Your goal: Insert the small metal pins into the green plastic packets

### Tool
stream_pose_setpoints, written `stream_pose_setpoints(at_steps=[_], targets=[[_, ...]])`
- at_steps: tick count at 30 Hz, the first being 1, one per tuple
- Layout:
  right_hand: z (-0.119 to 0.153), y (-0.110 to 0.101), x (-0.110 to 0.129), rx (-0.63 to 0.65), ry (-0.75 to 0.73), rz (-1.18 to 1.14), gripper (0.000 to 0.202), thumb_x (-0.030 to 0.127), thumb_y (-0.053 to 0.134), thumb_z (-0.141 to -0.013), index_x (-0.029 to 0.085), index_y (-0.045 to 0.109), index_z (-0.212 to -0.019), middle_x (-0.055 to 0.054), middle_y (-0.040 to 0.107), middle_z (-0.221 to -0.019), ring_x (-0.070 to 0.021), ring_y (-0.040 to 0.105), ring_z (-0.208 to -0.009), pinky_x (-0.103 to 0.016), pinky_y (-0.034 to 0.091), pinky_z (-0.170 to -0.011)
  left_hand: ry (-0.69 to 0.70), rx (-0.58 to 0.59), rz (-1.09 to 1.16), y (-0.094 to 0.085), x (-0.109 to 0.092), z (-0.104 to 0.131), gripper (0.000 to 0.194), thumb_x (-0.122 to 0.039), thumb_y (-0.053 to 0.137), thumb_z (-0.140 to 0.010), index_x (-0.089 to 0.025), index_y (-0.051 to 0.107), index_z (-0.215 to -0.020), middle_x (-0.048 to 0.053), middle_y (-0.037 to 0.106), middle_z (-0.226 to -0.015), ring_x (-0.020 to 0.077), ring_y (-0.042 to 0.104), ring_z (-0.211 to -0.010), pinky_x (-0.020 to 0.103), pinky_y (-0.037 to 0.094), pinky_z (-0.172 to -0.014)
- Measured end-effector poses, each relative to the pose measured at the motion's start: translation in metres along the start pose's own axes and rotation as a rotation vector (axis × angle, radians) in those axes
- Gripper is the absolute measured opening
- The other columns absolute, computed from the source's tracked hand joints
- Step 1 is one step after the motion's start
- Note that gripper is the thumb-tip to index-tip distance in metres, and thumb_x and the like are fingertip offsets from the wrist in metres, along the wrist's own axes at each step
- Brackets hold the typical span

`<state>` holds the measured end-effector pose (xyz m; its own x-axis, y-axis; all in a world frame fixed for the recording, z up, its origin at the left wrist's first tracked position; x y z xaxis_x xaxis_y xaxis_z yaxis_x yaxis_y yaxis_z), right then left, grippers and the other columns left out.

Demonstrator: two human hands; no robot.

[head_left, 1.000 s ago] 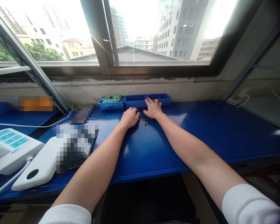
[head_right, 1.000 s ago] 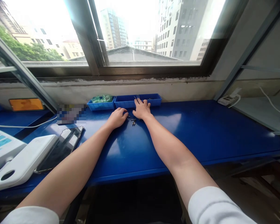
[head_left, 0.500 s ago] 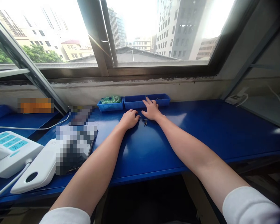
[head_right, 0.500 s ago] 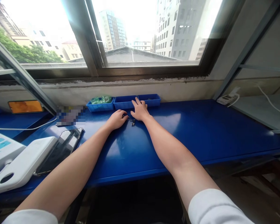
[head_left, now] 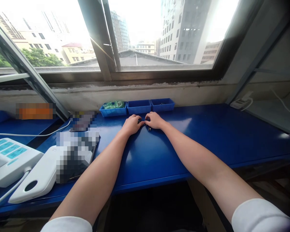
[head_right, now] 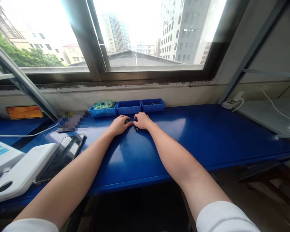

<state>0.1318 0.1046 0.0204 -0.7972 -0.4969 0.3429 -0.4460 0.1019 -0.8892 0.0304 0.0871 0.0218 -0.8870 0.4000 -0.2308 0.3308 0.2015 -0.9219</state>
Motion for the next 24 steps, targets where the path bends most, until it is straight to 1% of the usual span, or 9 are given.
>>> stream_pose_setpoints(at_steps=[3,5,7,9,13,15,18,24], targets=[[-0.0013,-0.0005,0.0004,-0.02,-0.009,-0.02,0.022,0.03,0.05,-0.087,0.018,0.067,-0.092,-0.008,0.061,-0.095,-0.0201,0.056,-0.094,-0.031,0.044,-0.083,-0.055,0.013,-0.032,-0.0007,0.0046,0.0002,0.048,-0.053,0.049,-0.085,-0.018,0.061,-0.115,0.012,0.058,-0.116,0.0268,0.058,-0.102,0.034,0.047,-0.086],[-0.0021,0.0001,0.0012,-0.012,-0.027,-0.059,0.022,0.03,0.05,-0.088,0.018,0.068,-0.091,-0.007,0.061,-0.093,-0.0182,0.057,-0.09,-0.029,0.044,-0.082,-0.066,0.007,-0.049,-0.0016,0.005,0.0001,0.047,-0.053,0.046,-0.086,-0.018,0.062,-0.114,0.012,0.059,-0.114,0.0274,0.057,-0.103,0.035,0.046,-0.087],[-0.0022,0.0005,0.002,-0.002,-0.044,-0.093,0.019,0.031,0.056,-0.085,0.018,0.069,-0.091,-0.006,0.061,-0.091,-0.0167,0.058,-0.087,-0.027,0.044,-0.081,-0.061,-0.004,-0.054,-0.0019,0.0041,-0.0005,0.043,-0.049,0.04,-0.09,-0.019,0.064,-0.11,0.012,0.059,-0.111,0.0274,0.057,-0.103,0.036,0.046,-0.087],[-0.002,-0.0002,0.002,-0.006,-0.051,-0.101,0.016,0.03,0.059,-0.083,0.019,0.07,-0.089,-0.005,0.061,-0.09,-0.0159,0.058,-0.085,-0.026,0.045,-0.08,-0.051,-0.005,-0.042,-0.001,0.0032,-0.0012,0.04,-0.041,0.035,-0.092,-0.019,0.065,-0.106,0.011,0.061,-0.109,0.0262,0.057,-0.102,0.036,0.046,-0.088],[-0.0022,-0.0001,0.0016,-0.013,-0.05,-0.088,0.014,0.026,0.057,-0.083,0.019,0.069,-0.084,-0.005,0.061,-0.088,-0.0154,0.058,-0.082,-0.026,0.044,-0.078,-0.016,0.01,0.016,0.0008,0.0004,-0.0018,0.036,-0.028,0.035,-0.09,-0.019,0.067,-0.103,0.01,0.064,-0.11,0.0244,0.059,-0.103,0.033,0.045,-0.091],[-0.0029,0.0008,0.0018,-0.011,-0.053,-0.072,0.014,0.027,0.057,-0.083,0.019,0.069,-0.084,-0.005,0.062,-0.088,-0.0159,0.058,-0.082,-0.027,0.044,-0.079,-0.018,0.024,0.04,0.0013,0.0002,-0.0013,0.036,-0.026,0.035,-0.089,-0.02,0.068,-0.102,0.01,0.066,-0.108,0.0252,0.06,-0.102,0.033,0.046,-0.09],[-0.0037,0.0021,0.0015,-0.007,-0.056,-0.039,0.015,0.026,0.057,-0.084,0.018,0.069,-0.085,-0.006,0.062,-0.089,-0.0169,0.058,-0.085,-0.028,0.044,-0.08,-0.041,0.043,0.052,0.0019,0.0009,-0.0001,0.037,-0.027,0.036,-0.089,-0.022,0.069,-0.103,0.009,0.069,-0.104,0.0265,0.062,-0.098,0.035,0.047,-0.088],[-0.0019,0.0026,0.0053,-0.005,-0.106,-0.075,0.016,0.028,0.06,-0.082,0.02,0.069,-0.093,-0.005,0.061,-0.092,-0.0153,0.058,-0.085,-0.026,0.044,-0.08,-0.026,0.047,0.029,0.0016,-0.0021,0.0004,0.037,-0.024,0.036,-0.088,-0.021,0.069,-0.104,0.009,0.07,-0.105,0.0268,0.063,-0.099,0.035,0.047,-0.089]])
Point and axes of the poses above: each hand's wrist, its own z-axis away from the middle knuckle, its own y-axis out of the palm, x = y × z, the point moved 10 cm from there along -z, towards the middle knuckle
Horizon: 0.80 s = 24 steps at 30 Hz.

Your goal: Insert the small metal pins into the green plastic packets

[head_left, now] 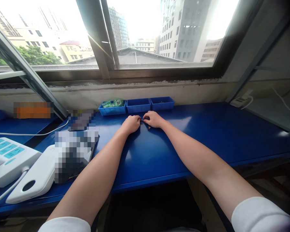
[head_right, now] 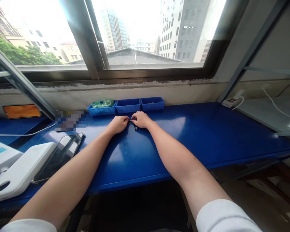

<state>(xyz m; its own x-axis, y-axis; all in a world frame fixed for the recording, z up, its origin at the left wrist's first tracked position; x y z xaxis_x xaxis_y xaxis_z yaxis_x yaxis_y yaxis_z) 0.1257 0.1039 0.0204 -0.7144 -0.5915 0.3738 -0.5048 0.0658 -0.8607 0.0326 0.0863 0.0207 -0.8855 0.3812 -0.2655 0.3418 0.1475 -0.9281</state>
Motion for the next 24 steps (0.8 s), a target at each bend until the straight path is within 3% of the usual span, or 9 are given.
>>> stream_pose_setpoints(at_steps=[9,16,21,24], targets=[[-0.002,0.003,0.008,0.007,-0.019,0.004,0.013,0.024,0.057,-0.086,0.019,0.069,-0.088,-0.004,0.062,-0.091,-0.0157,0.058,-0.088,-0.026,0.043,-0.082,-0.012,0.011,-0.031,0.001,0.002,0.0,0.033,-0.029,0.039,-0.088,-0.023,0.07,-0.099,0.008,0.071,-0.1,0.0265,0.063,-0.094,0.035,0.048,-0.084],[0.0,-0.014,0.005,-0.06,0.045,-0.09,0.027,0.021,0.044,-0.093,0.015,0.064,-0.077,-0.006,0.066,-0.086,-0.0148,0.059,-0.082,-0.023,0.041,-0.074,0.004,-0.009,0.017,-0.001,-0.003,0.002,0.031,-0.036,0.042,-0.088,-0.023,0.069,-0.096,0.008,0.071,-0.097,0.0275,0.065,-0.091,0.035,0.049,-0.081],[0.002,-0.023,0.005,-0.13,0.066,-0.132,0.036,0.028,0.038,-0.096,0.017,0.06,-0.069,-0.004,0.065,-0.073,-0.014,0.057,-0.069,-0.024,0.036,-0.065,0.089,-0.152,0.088,-0.02,-0.016,0.004,0.03,-0.033,0.048,-0.087,-0.021,0.063,-0.11,0.006,0.069,-0.108,0.0244,0.062,-0.101,0.031,0.047,-0.088],[0.002,-0.029,0.005,-0.191,0.066,-0.131,0.041,0.03,0.037,-0.095,0.017,0.057,-0.062,-0.003,0.062,-0.066,-0.0141,0.055,-0.064,-0.025,0.034,-0.062,0.093,-0.209,0.124,-0.028,-0.018,0.005,0.027,-0.029,0.047,-0.088,-0.022,0.063,-0.108,0.005,0.07,-0.105,0.0217,0.063,-0.099,0.029,0.047,-0.088]])
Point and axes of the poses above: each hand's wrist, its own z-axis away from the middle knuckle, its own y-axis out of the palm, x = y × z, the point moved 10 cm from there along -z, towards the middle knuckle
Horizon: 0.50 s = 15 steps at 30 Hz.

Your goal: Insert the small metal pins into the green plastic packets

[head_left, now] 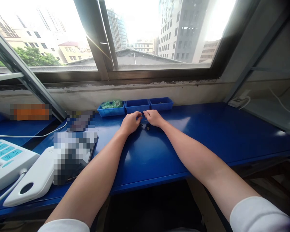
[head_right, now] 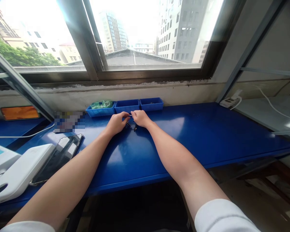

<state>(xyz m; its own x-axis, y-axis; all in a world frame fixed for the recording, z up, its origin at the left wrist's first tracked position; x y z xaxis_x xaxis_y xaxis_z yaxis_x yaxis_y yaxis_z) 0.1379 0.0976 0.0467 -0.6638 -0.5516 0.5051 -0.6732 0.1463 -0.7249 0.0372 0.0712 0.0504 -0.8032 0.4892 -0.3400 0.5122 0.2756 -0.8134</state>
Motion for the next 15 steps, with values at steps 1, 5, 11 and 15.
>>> stream_pose_setpoints(at_steps=[1,5,11,15], targets=[[-0.0003,-0.0017,-0.0006,-0.015,0.004,-0.008,0.043,0.032,0.036,-0.095,0.017,0.056,-0.06,-0.003,0.061,-0.063,-0.0142,0.054,-0.062,-0.025,0.034,-0.061,-0.008,-0.005,0.006,-0.0012,0.0003,-0.0002,0.026,-0.029,0.046,-0.089,-0.022,0.064,-0.106,0.005,0.07,-0.103,0.0213,0.064,-0.097,0.029,0.047,-0.086],[-0.0003,-0.0042,-0.006,-0.031,0.039,-0.164,0.047,0.04,0.037,-0.094,0.017,0.055,-0.057,-0.001,0.059,-0.059,-0.0134,0.055,-0.06,-0.025,0.037,-0.062,-0.03,0.001,0.016,-0.0025,0.0013,0.0004,0.025,-0.029,0.043,-0.09,-0.023,0.065,-0.099,0.004,0.072,-0.093,0.0205,0.065,-0.089,0.027,0.047,-0.078],[0.0001,-0.0021,-0.0066,-0.008,0.029,-0.328,0.035,0.048,0.054,-0.084,0.017,0.06,-0.069,0.0,0.063,-0.064,-0.0123,0.056,-0.061,-0.023,0.04,-0.06,-0.099,0.009,-0.007,-0.0037,0.0032,0.0025,0.026,-0.032,0.041,-0.092,-0.023,0.065,-0.098,0.005,0.072,-0.092,0.0216,0.065,-0.089,0.027,0.047,-0.076],[-0.0012,-0.0023,-0.0095,-0.023,0.039,-0.324,0.043,0.049,0.049,-0.086,0.017,0.056,-0.058,0.0,0.06,-0.057,-0.0121,0.055,-0.058,-0.024,0.041,-0.063,-0.107,-0.006,0.0,-0.0058,0.0026,0.0018,0.024,-0.032,0.042,-0.091,-0.023,0.061,-0.102,0.005,0.071,-0.092,0.0219,0.065,-0.089,0.028,0.046,-0.077]])
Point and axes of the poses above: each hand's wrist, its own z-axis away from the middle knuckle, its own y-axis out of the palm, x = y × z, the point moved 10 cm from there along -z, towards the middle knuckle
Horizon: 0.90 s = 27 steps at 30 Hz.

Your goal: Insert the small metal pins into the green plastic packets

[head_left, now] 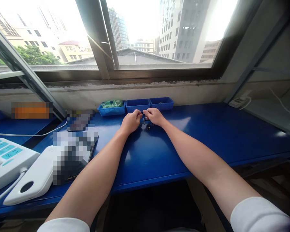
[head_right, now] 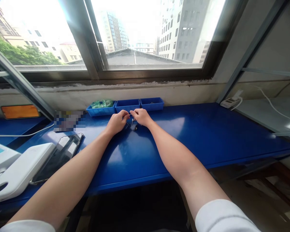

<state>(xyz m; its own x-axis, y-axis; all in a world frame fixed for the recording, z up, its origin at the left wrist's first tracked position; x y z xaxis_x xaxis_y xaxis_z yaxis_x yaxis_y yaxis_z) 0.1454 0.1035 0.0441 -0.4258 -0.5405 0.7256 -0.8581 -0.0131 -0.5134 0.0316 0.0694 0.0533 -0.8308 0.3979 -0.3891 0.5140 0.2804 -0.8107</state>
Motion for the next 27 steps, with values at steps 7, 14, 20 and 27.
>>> stream_pose_setpoints(at_steps=[7,14,20,27], targets=[[-0.002,-0.004,-0.001,-0.029,0.0,-0.328,0.024,0.039,0.068,-0.069,0.016,0.064,-0.076,-0.001,0.064,-0.066,-0.0148,0.06,-0.065,-0.026,0.047,-0.063,0.008,-0.002,-0.013,0.002,0.006,-0.003,0.022,-0.03,0.04,-0.092,-0.023,0.06,-0.096,0.004,0.071,-0.089,0.0219,0.065,-0.085,0.028,0.045,-0.072],[-0.003,-0.019,-0.012,-0.148,0.081,-0.311,0.022,0.034,0.061,-0.071,0.016,0.068,-0.081,-0.003,0.069,-0.076,-0.0167,0.062,-0.074,-0.028,0.05,-0.071,0.0,-0.006,-0.035,0.004,0.009,-0.003,0.03,-0.037,0.044,-0.091,-0.02,0.056,-0.112,0.008,0.068,-0.107,0.0242,0.062,-0.099,0.032,0.046,-0.083],[0.004,-0.046,-0.008,-0.331,0.066,0.207,0.03,0.027,0.053,-0.077,0.018,0.067,-0.103,-0.003,0.069,-0.1,-0.0192,0.059,-0.094,-0.031,0.046,-0.089,-0.035,0.09,-0.116,0.018,0.018,-0.002,0.041,-0.04,0.045,-0.089,-0.016,0.054,-0.12,0.012,0.061,-0.122,0.0272,0.056,-0.113,0.036,0.043,-0.095],[0.008,-0.054,-0.026,-0.285,0.272,0.621,0.058,0.029,0.052,-0.077,0.017,0.048,-0.134,-0.007,0.051,-0.136,-0.0315,0.038,-0.12,-0.048,0.035,-0.098,-0.015,0.209,-0.153,0.036,0.025,-0.001,0.043,-0.048,0.041,-0.088,-0.017,0.059,-0.113,0.012,0.062,-0.118,0.0284,0.057,-0.109,0.037,0.045,-0.092]])
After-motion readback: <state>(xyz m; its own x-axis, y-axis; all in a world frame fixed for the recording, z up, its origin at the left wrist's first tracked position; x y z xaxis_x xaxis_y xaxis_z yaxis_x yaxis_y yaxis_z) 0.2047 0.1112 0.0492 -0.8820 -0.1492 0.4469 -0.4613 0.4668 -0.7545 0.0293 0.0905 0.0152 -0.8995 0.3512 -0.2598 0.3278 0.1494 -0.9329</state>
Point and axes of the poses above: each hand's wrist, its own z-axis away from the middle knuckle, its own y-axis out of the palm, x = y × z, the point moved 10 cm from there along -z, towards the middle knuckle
